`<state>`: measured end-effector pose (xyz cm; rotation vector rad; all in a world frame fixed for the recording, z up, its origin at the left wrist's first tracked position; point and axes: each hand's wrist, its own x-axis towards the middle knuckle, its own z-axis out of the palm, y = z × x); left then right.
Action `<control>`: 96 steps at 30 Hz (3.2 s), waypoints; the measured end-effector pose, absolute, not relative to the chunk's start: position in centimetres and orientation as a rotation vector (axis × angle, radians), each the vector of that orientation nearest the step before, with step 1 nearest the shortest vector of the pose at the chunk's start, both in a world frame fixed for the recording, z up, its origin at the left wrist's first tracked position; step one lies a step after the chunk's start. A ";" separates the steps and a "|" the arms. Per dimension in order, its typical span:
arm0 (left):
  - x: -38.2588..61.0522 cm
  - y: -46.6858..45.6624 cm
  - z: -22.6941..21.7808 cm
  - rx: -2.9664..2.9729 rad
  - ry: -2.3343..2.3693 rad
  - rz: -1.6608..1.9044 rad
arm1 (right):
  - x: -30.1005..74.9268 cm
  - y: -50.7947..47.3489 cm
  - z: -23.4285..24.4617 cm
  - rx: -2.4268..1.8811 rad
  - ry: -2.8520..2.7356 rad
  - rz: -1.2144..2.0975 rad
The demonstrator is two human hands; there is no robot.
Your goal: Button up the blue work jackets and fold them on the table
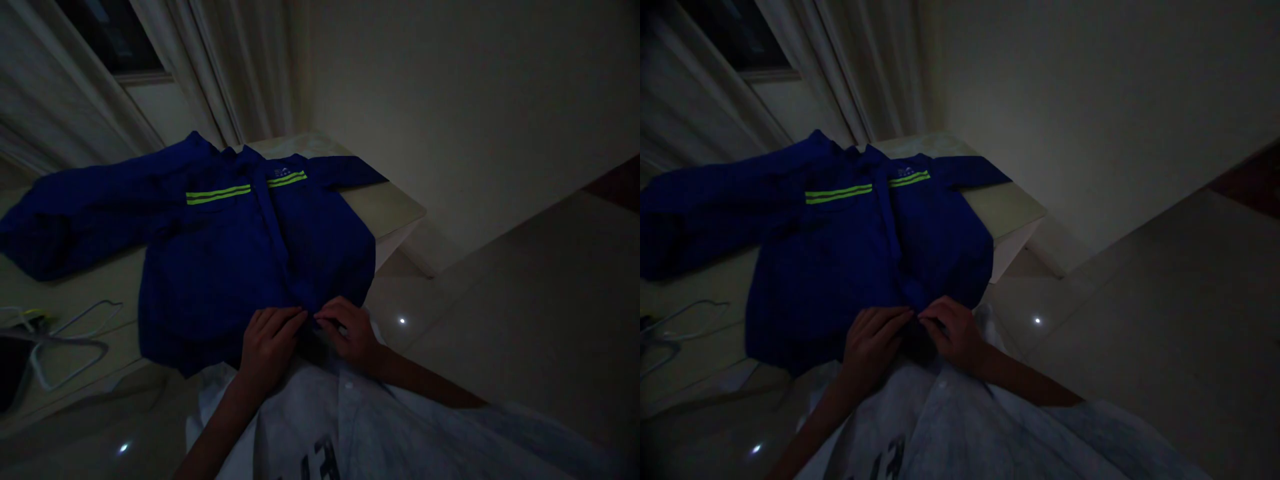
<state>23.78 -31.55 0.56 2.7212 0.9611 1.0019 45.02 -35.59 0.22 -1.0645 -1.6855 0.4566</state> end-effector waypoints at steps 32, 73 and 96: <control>24.1 -31.7 0.8 2.895 0.998 0.878 | 45.0 -35.6 -1.2 -0.971 -1.946 0.084; 23.5 -32.3 0.3 2.889 0.861 1.002 | 44.7 -34.9 -0.8 -1.096 -2.173 -0.008; 22.5 -32.2 0.0 2.809 0.688 1.241 | 45.4 -34.0 0.3 -1.084 -1.768 0.812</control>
